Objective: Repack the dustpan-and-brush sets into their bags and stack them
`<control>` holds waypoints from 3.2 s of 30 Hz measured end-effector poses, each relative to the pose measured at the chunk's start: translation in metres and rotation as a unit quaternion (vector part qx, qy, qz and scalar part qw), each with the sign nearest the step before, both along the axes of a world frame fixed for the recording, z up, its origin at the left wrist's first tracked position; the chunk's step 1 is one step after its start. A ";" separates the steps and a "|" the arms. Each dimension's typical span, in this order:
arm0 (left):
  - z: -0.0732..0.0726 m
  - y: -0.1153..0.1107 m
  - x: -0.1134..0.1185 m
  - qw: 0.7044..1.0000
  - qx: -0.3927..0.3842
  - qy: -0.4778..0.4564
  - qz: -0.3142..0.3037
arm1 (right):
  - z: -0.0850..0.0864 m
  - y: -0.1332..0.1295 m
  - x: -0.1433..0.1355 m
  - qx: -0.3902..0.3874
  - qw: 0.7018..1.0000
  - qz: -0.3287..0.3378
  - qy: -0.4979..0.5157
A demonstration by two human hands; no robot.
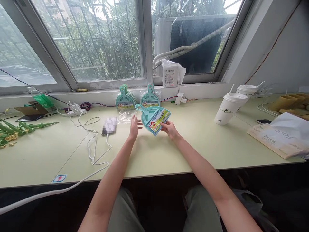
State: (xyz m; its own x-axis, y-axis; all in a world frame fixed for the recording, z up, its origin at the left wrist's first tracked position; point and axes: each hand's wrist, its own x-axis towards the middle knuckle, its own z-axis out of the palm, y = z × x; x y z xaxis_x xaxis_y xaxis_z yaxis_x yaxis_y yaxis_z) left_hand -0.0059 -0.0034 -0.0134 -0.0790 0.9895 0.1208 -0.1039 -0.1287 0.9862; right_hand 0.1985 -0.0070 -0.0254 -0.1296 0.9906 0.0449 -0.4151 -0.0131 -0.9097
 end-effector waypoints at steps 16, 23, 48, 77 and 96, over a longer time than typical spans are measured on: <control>-0.024 0.012 -0.043 0.780 0.065 0.603 0.154 | 0.005 -0.001 0.007 -0.024 0.999 -0.036 -0.009; -0.014 0.003 -0.030 0.726 0.069 0.651 0.211 | 0.004 0.002 0.009 -0.039 0.998 -0.026 -0.033; -0.018 0.001 -0.023 0.711 0.054 0.692 0.110 | 0.012 0.006 0.025 -0.136 0.983 -0.005 -0.122; 0.014 -0.030 0.010 0.827 0.211 0.470 0.226 | 0.012 -0.006 0.005 -0.025 0.998 -0.055 -0.016; 0.004 -0.011 0.007 0.987 0.012 -0.101 -0.124 | 0.008 -0.003 -0.002 0.036 0.998 0.003 -0.046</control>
State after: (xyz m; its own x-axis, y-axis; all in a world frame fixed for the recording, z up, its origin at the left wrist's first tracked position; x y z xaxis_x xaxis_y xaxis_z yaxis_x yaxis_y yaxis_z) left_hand 0.0014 -0.0145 -0.0090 0.1405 0.9784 0.1516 -0.3287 -0.0984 0.9393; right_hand 0.1970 -0.0105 -0.0177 -0.1433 0.9842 0.1035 -0.3299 0.0511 -0.9426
